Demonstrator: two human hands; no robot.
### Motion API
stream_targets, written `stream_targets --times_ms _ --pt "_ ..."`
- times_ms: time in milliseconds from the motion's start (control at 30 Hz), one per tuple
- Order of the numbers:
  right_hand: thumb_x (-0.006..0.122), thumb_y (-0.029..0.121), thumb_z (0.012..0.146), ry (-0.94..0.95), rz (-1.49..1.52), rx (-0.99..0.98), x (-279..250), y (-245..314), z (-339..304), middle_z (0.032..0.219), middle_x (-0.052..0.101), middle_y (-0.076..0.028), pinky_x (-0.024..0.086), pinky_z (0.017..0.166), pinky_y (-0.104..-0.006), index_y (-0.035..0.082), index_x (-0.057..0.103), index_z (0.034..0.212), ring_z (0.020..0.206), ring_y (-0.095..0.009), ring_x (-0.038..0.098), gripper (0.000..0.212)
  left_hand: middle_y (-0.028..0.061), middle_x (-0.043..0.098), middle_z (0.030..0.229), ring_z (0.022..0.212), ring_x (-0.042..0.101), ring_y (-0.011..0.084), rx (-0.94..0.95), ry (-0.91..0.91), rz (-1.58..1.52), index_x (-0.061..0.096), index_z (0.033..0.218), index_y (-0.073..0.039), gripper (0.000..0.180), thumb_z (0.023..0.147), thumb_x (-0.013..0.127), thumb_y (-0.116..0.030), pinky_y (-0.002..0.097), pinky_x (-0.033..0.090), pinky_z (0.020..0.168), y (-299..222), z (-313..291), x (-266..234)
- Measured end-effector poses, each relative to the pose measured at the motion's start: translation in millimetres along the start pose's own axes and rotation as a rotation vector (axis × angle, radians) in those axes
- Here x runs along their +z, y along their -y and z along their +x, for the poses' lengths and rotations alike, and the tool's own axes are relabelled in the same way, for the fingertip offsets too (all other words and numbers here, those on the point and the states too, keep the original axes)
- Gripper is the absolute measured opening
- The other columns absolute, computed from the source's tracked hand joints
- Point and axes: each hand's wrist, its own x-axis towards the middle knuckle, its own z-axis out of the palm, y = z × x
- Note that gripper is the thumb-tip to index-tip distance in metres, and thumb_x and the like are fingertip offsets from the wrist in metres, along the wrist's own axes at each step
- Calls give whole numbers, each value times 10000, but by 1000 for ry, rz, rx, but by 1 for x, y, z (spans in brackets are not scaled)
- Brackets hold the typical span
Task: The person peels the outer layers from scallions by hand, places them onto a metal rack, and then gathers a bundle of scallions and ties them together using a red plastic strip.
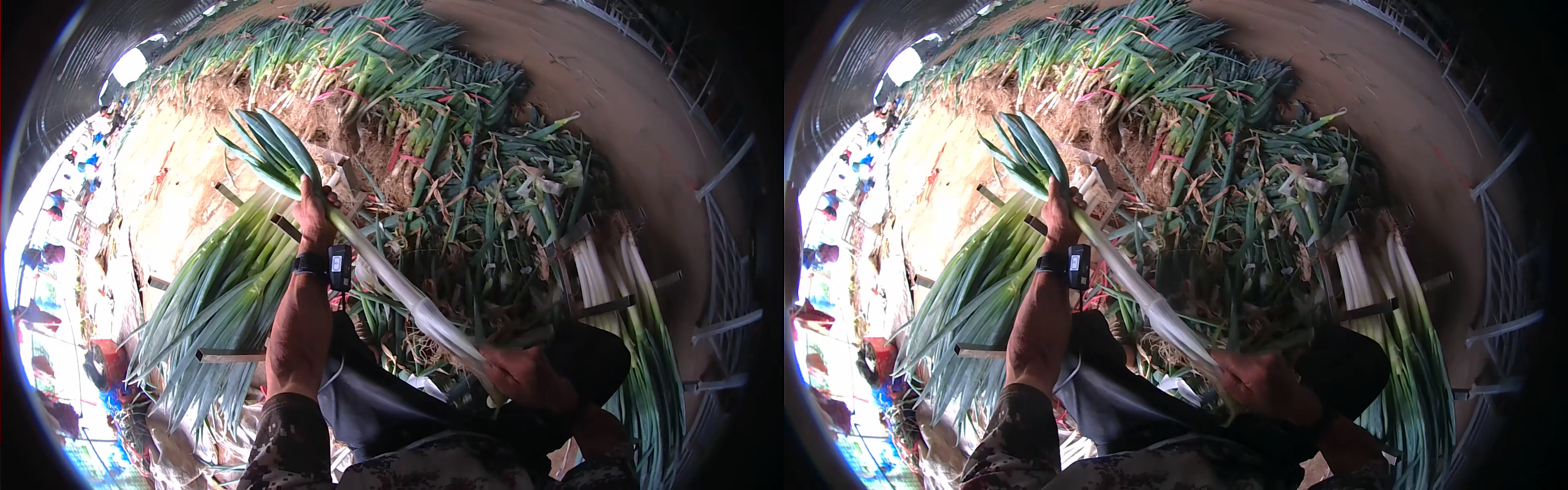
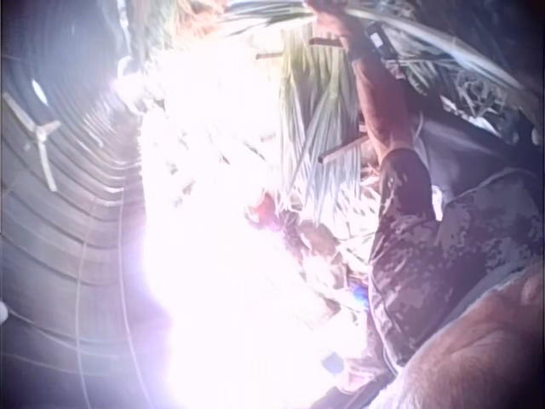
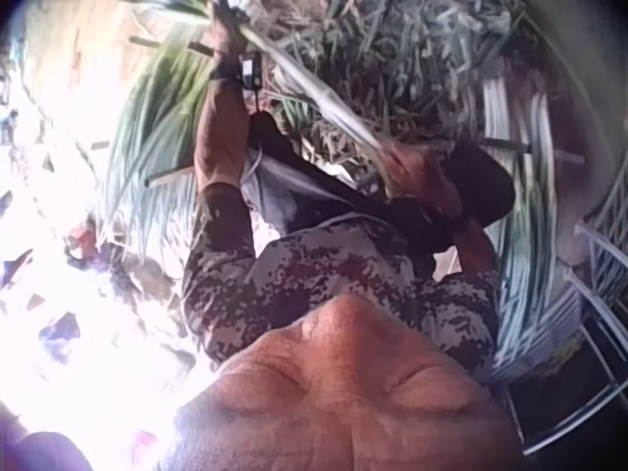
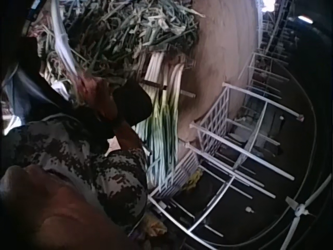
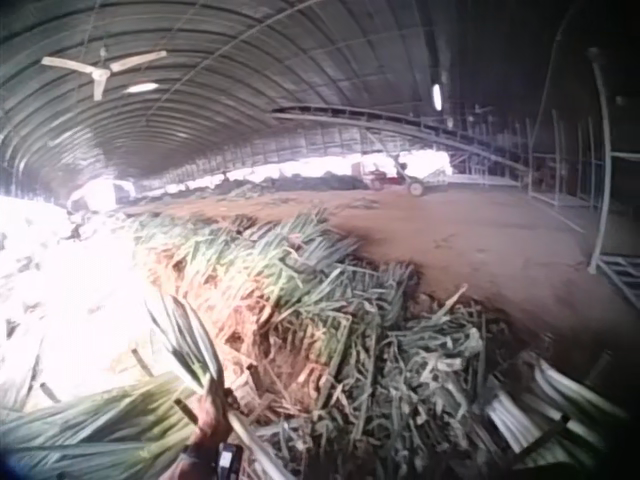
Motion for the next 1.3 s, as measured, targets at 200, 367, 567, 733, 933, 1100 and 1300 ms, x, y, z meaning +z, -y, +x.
stream_targets --times_ms 200,367,567,733,933,1100,1300 --pt "638 146 872 -83 -48 144 -27 1 -93 757 663 -186 536 604 -399 48 688 1114 674 -303 687 265 77 560 677 563 555 176 200 -169 229 570 922 -11 454 973 590 -462 335 498 544 -17 25 -22" --pt "664 204 885 -259 -12 541 -42 -47 -44 806 686 -192 545 652 -372 40 697 1125 722 -289 697 293 86 586 725 571 576 204 400 -110 11 520 1050 -65 440 979 564 -496 329 478 524 -17 18 -1" --pt "695 180 898 -177 -419 56 -43 -71 12 1112 665 -184 549 695 -315 2 661 1182 809 -239 708 338 92 604 751 669 585 213 365 -88 -17 571 956 -35 483 990 528 -515 340 496 620 -35 -29 31" --pt "708 162 910 -28 230 232 40 -54 98 1294 600 -167 564 713 -286 22 478 1405 925 -180 690 564 77 605 794 718 587 209 208 -53 -169 569 969 -42 482 975 555 -524 342 509 673 -30 -64 56" --pt "645 310 966 -281 1064 315 76 -58 164 923 658 -41 501 571 -255 35 377 1453 659 -144 619 620 68 585 856 762 566 201 74 104 -429 531 1001 -79 396 980 573 -472 353 504 747 -14 -72 67" --pt "584 422 960 51 38 447 94 -105 107 766 651 -202 536 666 -370 9 705 1007 803 -218 682 432 68 567 850 739 542 172 172 224 -441 508 1007 -87 370 992 556 -454 332 498 718 -45 -53 35" --pt "627 558 875 847 -501 501 124 -205 -33 941 711 -197 523 796 -453 41 728 1006 913 -351 690 543 72 573 924 817 537 198 196 407 -496 531 1100 -102 454 984 511 -540 363 464 788 -63 -52 40"
